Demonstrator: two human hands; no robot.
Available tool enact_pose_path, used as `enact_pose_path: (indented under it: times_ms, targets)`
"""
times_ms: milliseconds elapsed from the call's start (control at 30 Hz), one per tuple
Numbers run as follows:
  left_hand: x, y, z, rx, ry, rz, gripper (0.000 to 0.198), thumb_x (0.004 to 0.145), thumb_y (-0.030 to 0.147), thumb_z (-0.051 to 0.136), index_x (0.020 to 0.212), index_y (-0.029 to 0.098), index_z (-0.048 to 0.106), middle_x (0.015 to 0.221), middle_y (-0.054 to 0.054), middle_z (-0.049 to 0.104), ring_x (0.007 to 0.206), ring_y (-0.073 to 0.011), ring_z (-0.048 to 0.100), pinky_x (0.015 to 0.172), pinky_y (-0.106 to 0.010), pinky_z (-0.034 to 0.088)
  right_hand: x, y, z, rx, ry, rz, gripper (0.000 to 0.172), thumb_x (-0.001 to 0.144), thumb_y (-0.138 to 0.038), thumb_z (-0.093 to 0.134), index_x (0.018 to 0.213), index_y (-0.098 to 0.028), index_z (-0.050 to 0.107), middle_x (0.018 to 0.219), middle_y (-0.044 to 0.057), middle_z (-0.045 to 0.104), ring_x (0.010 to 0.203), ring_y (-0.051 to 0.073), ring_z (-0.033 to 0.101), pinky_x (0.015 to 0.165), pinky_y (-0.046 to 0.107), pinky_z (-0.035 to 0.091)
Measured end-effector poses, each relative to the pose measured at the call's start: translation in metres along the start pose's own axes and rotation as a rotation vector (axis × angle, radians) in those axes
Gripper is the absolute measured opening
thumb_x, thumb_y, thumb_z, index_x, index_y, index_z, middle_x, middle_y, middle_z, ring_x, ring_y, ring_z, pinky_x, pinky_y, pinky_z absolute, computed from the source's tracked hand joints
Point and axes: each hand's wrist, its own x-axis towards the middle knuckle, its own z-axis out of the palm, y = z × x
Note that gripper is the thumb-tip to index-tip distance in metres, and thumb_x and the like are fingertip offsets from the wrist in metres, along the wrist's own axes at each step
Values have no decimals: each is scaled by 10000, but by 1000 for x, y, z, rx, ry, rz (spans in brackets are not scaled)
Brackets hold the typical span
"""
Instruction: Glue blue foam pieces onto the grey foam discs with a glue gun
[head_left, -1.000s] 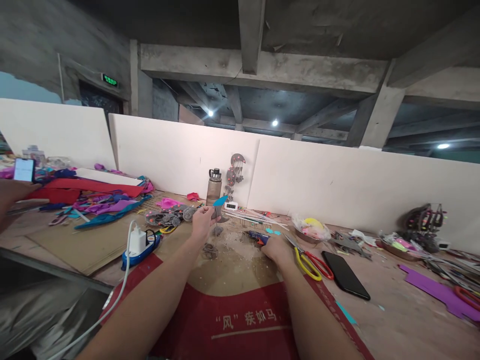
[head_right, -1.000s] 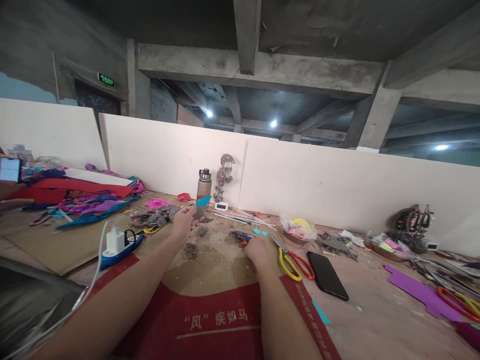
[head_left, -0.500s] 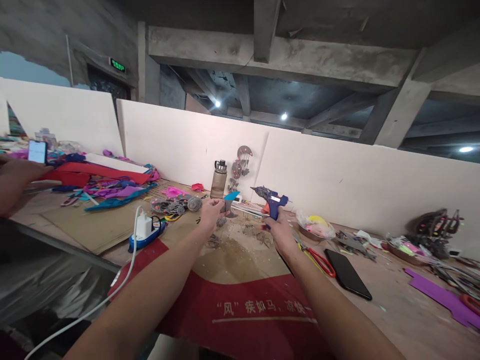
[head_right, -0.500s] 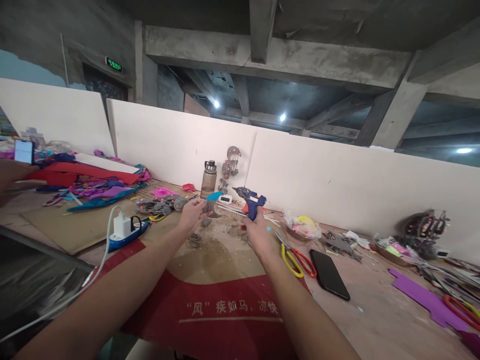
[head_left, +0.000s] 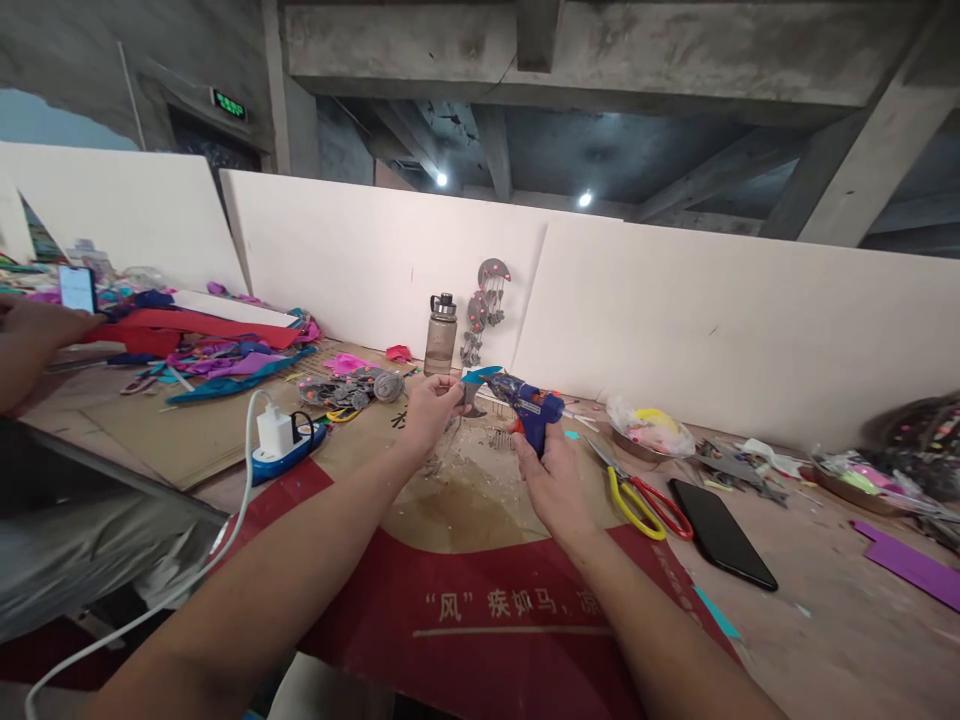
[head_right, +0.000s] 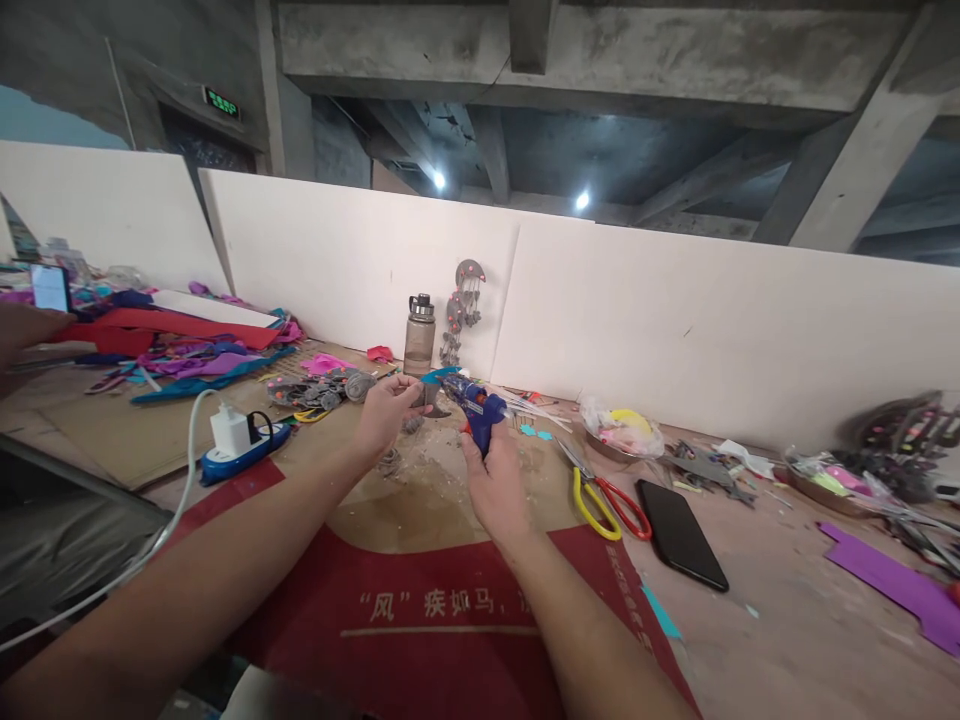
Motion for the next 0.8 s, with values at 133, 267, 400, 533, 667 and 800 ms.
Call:
enact_pose_path:
  times_ms: [133,267,400,533,667,800]
  targets:
    - [-1,-3,3,28,0,8,207,650,285,764,670,140,618,659,-6,605,621,-125,600,667,-339,603,0,-4,0,-44,-4,-27,324,896,-354,456,1179,-206,510,1041,98,669,925,245,609,819,342,451]
    - [-1,-7,5,25,-22,14,259,628,328,792,673,144,616,669,-9,610,624,-129,598,661,-344,602,-1,0,3,-106,-10,-20,271,898,-357,448,1104,-199,526,1018,108,670,908,248,614,803,341,449]
    - [-2,-8,5,19,-27,16,293,617,353,808,667,139,614,669,-9,601,617,-121,587,653,-329,597,-1,1,4,-152,-39,1,246,895,-346,444,1064,-188,528,960,113,675,852,246,620,771,341,451]
    - [-4,-7,4,18,-34,21,291,634,361,799,688,140,616,684,-9,599,638,-122,591,663,-330,595,-1,2,5,-158,-29,-25,231,894,-344,447,1045,-191,533,960,113,678,857,243,624,765,340,455]
    - [-5,-6,5,39,-46,13,296,642,368,792,697,143,608,680,-1,595,647,-119,593,677,-332,592,-1,5,7,-186,-20,-43,251,906,-355,431,1066,-187,528,951,108,676,853,248,623,756,353,464]
    - [-5,-7,5,46,-50,16,286,645,366,779,701,148,603,682,7,596,642,-112,587,681,-328,589,-2,6,8,-214,-19,-55,249,910,-364,422,1050,-190,532,979,124,675,875,263,620,759,373,471]
